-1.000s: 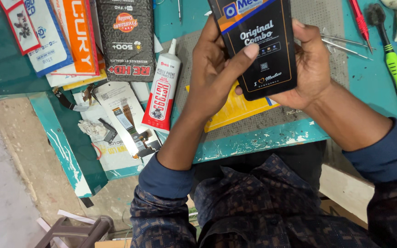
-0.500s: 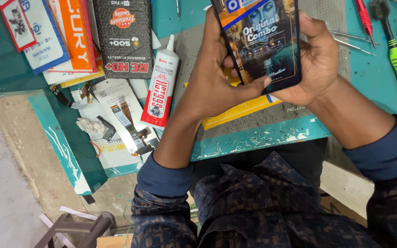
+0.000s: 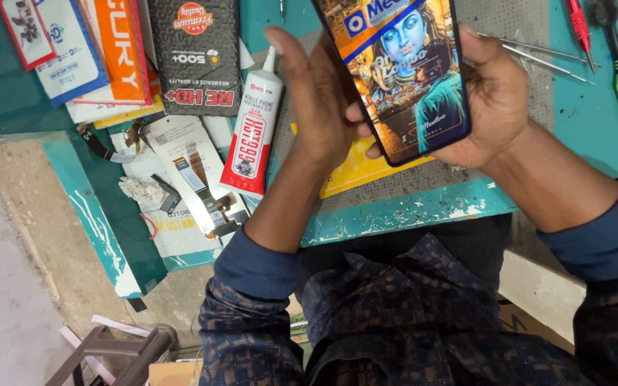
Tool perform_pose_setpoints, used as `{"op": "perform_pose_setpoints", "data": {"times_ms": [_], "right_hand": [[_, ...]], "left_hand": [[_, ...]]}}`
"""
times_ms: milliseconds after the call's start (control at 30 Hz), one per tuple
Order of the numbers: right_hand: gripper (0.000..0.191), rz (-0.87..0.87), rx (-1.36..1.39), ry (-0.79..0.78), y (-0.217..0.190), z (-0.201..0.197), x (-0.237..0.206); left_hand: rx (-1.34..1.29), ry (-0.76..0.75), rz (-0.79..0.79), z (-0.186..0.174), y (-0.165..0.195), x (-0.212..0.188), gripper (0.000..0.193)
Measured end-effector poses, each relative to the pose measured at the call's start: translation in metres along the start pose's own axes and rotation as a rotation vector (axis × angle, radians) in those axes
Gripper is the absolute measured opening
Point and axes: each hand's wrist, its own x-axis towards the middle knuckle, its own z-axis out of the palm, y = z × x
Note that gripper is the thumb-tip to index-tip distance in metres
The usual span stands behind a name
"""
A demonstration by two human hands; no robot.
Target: The person handles a disassembled smartphone, repeatedly turning it over and pressing its edges. They use a small metal tool to pry along the phone's perimeter and then place the phone back on the workbench.
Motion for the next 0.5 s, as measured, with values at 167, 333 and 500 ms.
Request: {"op": "perform_pose_setpoints", "data": {"times_ms": [167,333,500], "right_hand": [[0.088,-0.009,-0.056,0.141,0.003,0.004,0.0],[0.084,-0.108,-0.087,0.043,0.009,0.003,-0.002],[0.061,-0.198,-0.272,0.076,0.015,0.001,-0.006]], "left_hand": [[0.07,-0.174,-0.055,-0.002,-0.012,-0.003,0.112],[0.076,-0.146,-0.045,0.001,-0.02,-0.002,0.11],[-0.031,-0.206,0.117,-0.002,-0.021,-0.003,0.111]]}}
